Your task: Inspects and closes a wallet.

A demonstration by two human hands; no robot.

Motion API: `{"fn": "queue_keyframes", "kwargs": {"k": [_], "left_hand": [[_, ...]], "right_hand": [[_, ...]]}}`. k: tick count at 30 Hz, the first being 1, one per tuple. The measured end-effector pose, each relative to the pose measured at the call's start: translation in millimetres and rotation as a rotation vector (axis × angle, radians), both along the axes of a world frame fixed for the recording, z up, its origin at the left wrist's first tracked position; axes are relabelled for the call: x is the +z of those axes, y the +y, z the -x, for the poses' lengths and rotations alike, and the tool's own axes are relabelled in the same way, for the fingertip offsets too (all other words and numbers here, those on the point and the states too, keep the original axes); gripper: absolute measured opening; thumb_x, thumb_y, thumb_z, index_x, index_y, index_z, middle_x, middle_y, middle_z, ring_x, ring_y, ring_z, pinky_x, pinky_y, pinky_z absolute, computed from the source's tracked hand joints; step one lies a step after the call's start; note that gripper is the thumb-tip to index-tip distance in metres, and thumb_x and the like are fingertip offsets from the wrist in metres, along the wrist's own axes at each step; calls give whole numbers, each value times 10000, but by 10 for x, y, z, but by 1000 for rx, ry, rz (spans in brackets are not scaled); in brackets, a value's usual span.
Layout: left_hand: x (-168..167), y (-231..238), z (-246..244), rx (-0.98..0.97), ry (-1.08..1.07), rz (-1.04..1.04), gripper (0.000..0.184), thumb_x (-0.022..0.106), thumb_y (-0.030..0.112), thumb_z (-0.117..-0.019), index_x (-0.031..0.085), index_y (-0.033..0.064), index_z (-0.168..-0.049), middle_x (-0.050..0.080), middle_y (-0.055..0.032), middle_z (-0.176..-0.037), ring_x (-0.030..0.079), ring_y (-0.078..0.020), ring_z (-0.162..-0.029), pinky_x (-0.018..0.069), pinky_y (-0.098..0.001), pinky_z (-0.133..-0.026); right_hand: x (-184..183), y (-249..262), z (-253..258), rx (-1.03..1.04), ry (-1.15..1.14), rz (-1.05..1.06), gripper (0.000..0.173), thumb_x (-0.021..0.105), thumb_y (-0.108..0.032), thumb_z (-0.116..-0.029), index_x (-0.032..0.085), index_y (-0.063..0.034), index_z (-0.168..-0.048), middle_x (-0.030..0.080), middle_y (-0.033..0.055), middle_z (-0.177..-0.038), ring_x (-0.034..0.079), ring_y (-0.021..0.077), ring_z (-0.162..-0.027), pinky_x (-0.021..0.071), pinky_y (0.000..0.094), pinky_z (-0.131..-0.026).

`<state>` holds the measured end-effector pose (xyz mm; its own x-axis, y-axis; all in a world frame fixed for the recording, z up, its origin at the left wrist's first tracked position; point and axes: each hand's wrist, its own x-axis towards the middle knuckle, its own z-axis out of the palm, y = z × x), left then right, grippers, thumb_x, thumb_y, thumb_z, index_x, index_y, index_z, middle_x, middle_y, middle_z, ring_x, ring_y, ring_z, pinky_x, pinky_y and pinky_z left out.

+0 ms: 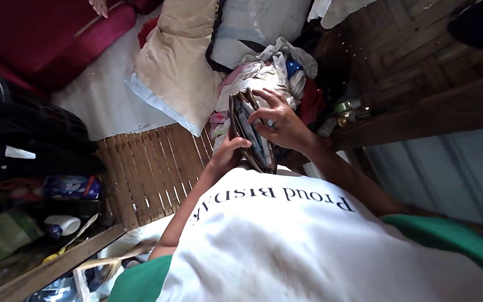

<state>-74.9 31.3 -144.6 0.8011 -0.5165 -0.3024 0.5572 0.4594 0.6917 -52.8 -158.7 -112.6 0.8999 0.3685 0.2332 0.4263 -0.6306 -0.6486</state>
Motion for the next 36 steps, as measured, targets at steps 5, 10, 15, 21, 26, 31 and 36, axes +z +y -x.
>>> {"fn": "queue_keyframes", "kwargs": {"k": [5,10,15,21,26,31,36], "left_hand": [[-49,39,15,-20,-30,1,451,561,22,-819,457,152,-1239,705,31,-949,706,-66,-842,607,-272,-757],[-40,44,22,-17,-17,-4,425,549,22,-828,466,150,-1225,705,29,-940,706,-64,-834,607,-268,-749],[14,-8,-3,2,18,-41,402,514,-22,-844,454,119,-1216,699,14,-906,702,-72,-812,606,-273,-751],[59,-44,-11,-10,52,-103,474,525,-42,-867,407,109,-1301,662,-9,-943,682,-83,-815,596,-276,-745],[75,-42,-2,-3,60,-123,377,517,-43,-874,454,114,-1210,672,11,-874,685,-68,-766,596,-260,-719],[68,-30,10,5,62,-88,410,511,-48,-864,434,120,-1230,668,9,-882,686,-73,-774,597,-264,-726],[75,-24,20,17,65,-77,384,502,-51,-860,445,118,-1200,670,26,-859,685,-55,-766,594,-247,-723]], "right_hand": [[-24,8,-9,-7,-8,-1,162,669,-96,-868,782,-109,-983,550,271,-1450,428,479,-1418,366,607,-1144],[-40,2,-17,6,6,4,169,658,-123,-880,782,-112,-994,557,260,-1441,453,458,-1401,372,598,-1139],[-25,12,-2,1,23,-20,201,668,-69,-879,766,-79,-1054,534,282,-1454,438,479,-1404,367,606,-1144],[-57,-23,-5,8,32,17,229,663,-83,-885,790,-134,-1069,504,288,-1486,381,494,-1445,352,629,-1149],[-48,-25,-1,-3,42,25,200,685,-96,-876,783,-107,-1050,534,290,-1449,402,499,-1427,360,633,-1138],[-53,-15,5,-5,43,23,211,670,-113,-887,784,-113,-1065,539,283,-1448,407,491,-1425,354,622,-1145],[-51,-23,21,9,44,-75,256,678,-109,-900,773,-90,-1137,558,287,-1421,462,474,-1382,383,591,-1136]]}}
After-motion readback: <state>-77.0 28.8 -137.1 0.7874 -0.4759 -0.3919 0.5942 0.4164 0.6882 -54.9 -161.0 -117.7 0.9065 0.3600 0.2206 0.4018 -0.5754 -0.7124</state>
